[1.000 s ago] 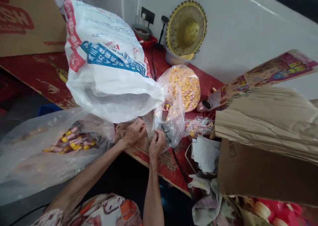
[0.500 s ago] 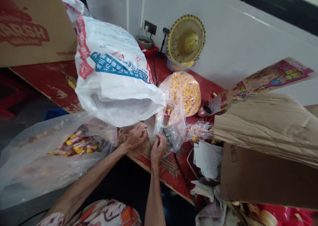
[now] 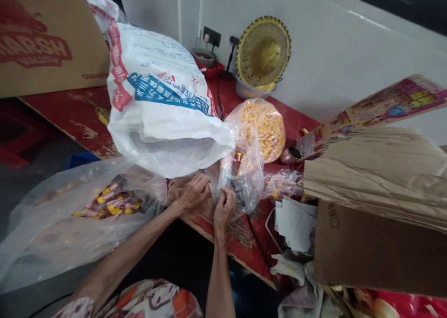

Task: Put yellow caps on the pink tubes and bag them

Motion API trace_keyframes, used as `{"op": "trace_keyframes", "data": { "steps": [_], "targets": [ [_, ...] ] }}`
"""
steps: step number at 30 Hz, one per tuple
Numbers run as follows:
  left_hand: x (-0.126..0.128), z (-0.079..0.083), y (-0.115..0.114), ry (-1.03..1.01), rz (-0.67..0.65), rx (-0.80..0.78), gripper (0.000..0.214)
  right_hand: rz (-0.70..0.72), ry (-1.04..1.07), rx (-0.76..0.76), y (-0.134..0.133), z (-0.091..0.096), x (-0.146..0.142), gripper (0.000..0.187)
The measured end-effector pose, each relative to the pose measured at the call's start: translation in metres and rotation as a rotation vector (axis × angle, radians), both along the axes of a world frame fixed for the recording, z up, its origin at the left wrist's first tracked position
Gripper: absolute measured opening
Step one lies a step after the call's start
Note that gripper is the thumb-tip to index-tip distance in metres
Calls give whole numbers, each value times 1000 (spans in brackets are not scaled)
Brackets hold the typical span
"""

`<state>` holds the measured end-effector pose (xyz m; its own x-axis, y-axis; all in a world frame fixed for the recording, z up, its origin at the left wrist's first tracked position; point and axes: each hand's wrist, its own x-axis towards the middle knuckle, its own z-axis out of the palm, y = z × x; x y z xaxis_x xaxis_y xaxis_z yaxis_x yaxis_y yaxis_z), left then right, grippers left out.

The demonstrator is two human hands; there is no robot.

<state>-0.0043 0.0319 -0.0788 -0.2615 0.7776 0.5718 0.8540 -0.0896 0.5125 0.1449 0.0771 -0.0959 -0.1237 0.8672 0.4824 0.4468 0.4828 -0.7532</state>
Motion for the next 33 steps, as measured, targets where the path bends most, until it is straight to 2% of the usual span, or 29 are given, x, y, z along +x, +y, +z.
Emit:
{"op": "trace_keyframes", "data": {
  "steps": [2, 6, 11, 16, 20, 24, 29, 33],
  "targets": [
    [0, 0, 0, 7, -20, 27, 19, -9, 5, 12, 0, 0, 0, 30],
    [-2, 1, -3, -48, 35, 114, 18, -3, 14, 12, 0, -1, -1, 30],
    [-1, 0, -2, -26, -11, -33, 17, -9, 14, 21, 0, -1, -1, 30],
    [-2, -2, -2, -44, 39, 63, 17, 6, 10, 11, 0, -1, -1, 30],
    [-2, -2, -2, 17, 25, 30, 15, 3, 19, 19, 0, -2, -1, 30],
    [-1, -2, -3, 31, 39, 62, 17, 5, 12, 20, 0, -3, -2, 31],
    [-1, -5, -2, 33, 33, -36, 20, -2, 21, 35, 0, -3, -2, 29],
    [-2, -3, -3, -10, 43, 53, 17, -7, 1, 33, 0, -3, -2, 30]
  ]
}}
